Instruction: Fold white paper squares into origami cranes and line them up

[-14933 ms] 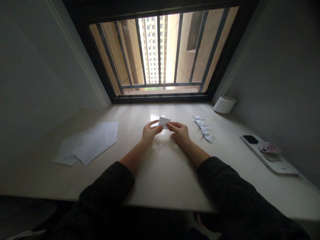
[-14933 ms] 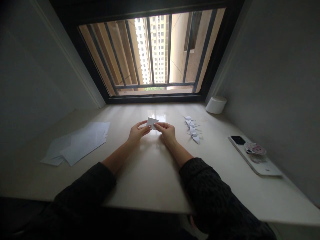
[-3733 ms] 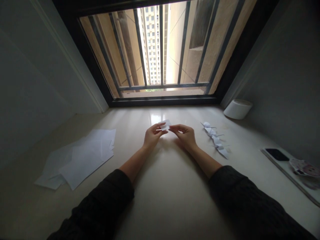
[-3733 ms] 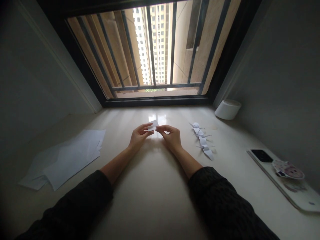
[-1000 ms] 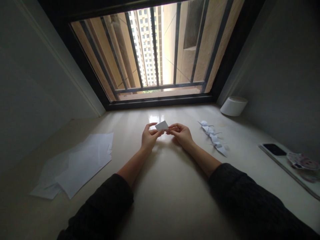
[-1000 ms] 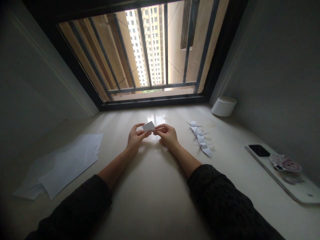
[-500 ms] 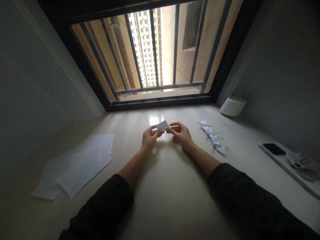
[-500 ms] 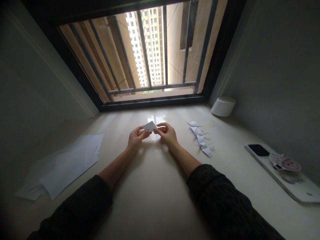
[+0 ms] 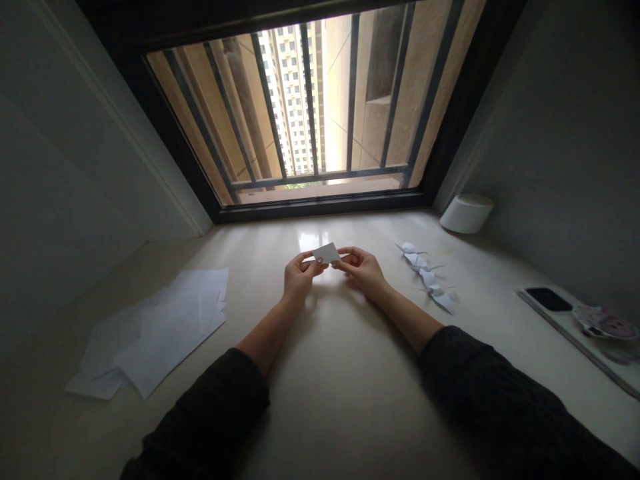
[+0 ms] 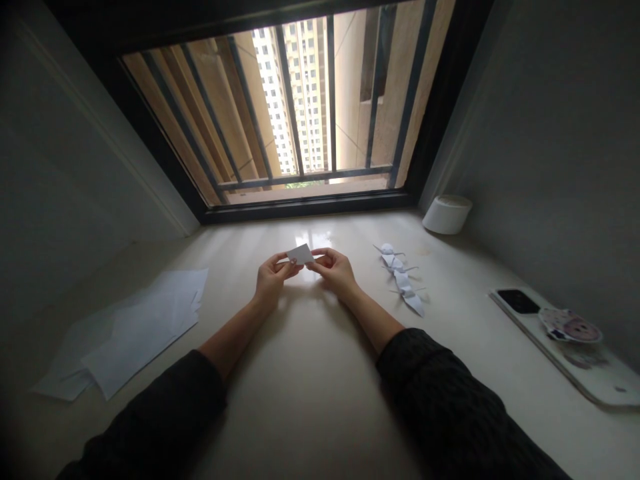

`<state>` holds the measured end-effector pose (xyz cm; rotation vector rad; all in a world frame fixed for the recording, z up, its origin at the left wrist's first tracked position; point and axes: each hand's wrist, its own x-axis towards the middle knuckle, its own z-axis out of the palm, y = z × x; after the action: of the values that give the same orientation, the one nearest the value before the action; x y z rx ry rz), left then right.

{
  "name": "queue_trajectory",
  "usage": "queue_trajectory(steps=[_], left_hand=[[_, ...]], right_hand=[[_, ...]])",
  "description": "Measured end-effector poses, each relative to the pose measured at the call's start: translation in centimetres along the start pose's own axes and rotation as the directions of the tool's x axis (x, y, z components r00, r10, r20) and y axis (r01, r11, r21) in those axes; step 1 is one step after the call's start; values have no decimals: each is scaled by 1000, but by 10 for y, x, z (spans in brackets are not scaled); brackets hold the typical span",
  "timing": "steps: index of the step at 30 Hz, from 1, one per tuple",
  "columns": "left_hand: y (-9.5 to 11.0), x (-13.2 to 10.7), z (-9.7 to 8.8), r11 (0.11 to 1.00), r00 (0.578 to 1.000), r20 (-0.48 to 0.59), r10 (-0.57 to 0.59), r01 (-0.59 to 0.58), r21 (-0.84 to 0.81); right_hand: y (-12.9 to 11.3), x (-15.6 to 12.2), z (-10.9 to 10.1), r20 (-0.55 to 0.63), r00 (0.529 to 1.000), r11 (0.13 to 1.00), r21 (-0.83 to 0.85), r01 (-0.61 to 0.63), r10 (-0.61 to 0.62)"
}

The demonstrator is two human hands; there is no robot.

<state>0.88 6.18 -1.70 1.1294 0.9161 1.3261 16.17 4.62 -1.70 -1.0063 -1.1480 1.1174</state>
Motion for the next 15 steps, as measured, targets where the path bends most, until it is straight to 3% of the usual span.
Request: queue_trajectory(steps=[7, 15], left_hand=[[-2, 1, -2, 1000, 999, -46, 19, -19, 6], [-8, 5, -5, 991, 994, 88, 62, -72, 110]], right_hand=[[-4, 1, -1, 86, 996, 1000, -11, -29, 30], [12, 2, -2, 131, 989, 997, 9, 71, -71]])
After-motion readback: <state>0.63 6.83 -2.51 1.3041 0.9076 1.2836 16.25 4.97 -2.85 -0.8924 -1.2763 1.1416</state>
